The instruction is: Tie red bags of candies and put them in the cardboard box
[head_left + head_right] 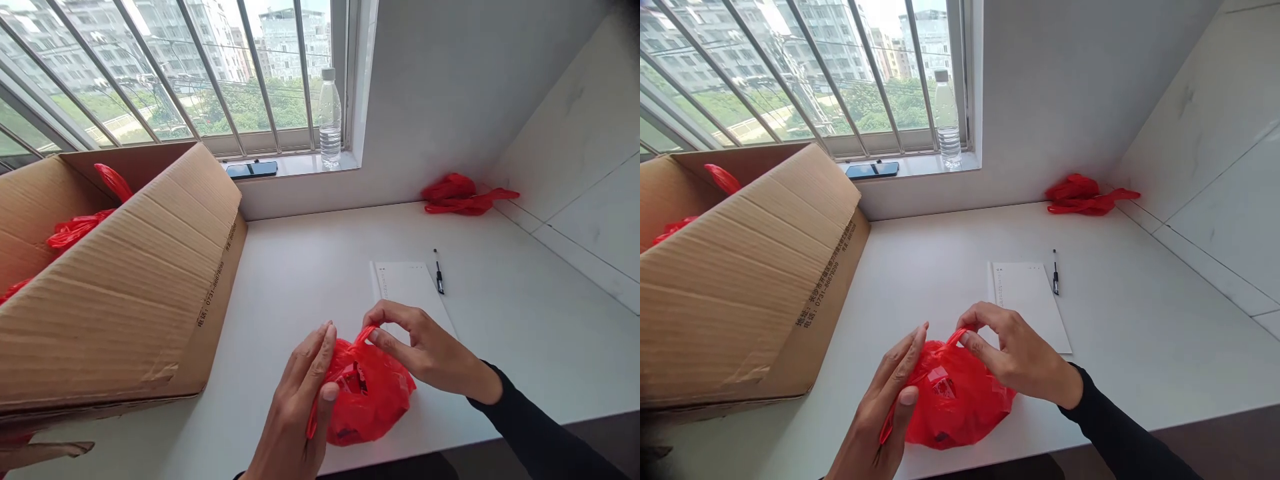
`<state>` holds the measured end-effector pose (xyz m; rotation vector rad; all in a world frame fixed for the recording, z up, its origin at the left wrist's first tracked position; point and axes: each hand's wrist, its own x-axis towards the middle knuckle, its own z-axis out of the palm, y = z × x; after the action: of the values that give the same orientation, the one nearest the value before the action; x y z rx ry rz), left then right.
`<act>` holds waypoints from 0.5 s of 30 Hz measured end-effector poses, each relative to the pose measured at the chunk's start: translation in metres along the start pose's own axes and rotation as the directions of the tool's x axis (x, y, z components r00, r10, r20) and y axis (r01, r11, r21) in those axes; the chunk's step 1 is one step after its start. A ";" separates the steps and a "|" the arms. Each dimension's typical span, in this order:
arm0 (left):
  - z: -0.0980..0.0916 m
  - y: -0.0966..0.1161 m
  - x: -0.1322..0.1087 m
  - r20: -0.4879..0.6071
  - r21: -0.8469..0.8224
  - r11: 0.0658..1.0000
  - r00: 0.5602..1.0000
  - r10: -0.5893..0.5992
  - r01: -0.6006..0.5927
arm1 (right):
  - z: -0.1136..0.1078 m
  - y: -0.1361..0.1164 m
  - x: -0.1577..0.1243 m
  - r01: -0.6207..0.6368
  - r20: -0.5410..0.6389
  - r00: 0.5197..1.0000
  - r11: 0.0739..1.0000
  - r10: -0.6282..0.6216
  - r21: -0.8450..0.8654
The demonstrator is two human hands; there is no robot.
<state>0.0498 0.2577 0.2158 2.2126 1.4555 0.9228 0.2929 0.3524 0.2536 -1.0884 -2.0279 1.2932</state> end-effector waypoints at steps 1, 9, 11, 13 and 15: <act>0.000 -0.008 -0.011 0.011 0.037 0.999 1.000 -0.023 0.023 | -0.003 0.009 -0.004 -0.038 -0.023 0.999 0.998 0.037 -0.046; -0.005 -0.040 -0.045 0.022 0.154 0.978 0.989 -0.149 0.144 | -0.005 0.059 -0.021 -0.260 -0.202 0.952 0.957 0.231 -0.131; 0.004 -0.029 -0.032 0.022 0.144 0.988 0.998 -0.055 0.051 | 0.014 0.050 -0.020 -0.204 -0.282 0.945 0.973 0.166 -0.110; 0.023 -0.022 -0.022 0.065 0.191 0.980 0.997 0.045 -0.057 | 0.042 0.047 -0.021 -0.072 -0.316 0.949 0.978 0.006 -0.198; 0.049 -0.028 -0.020 0.118 0.290 0.941 0.983 0.143 -0.172 | 0.075 0.059 -0.025 0.054 -0.288 0.944 0.933 -0.164 -0.356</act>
<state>0.0582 0.2546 0.1562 2.5861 1.4731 0.6662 0.2714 0.3071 0.1682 -1.2220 -2.0752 0.6679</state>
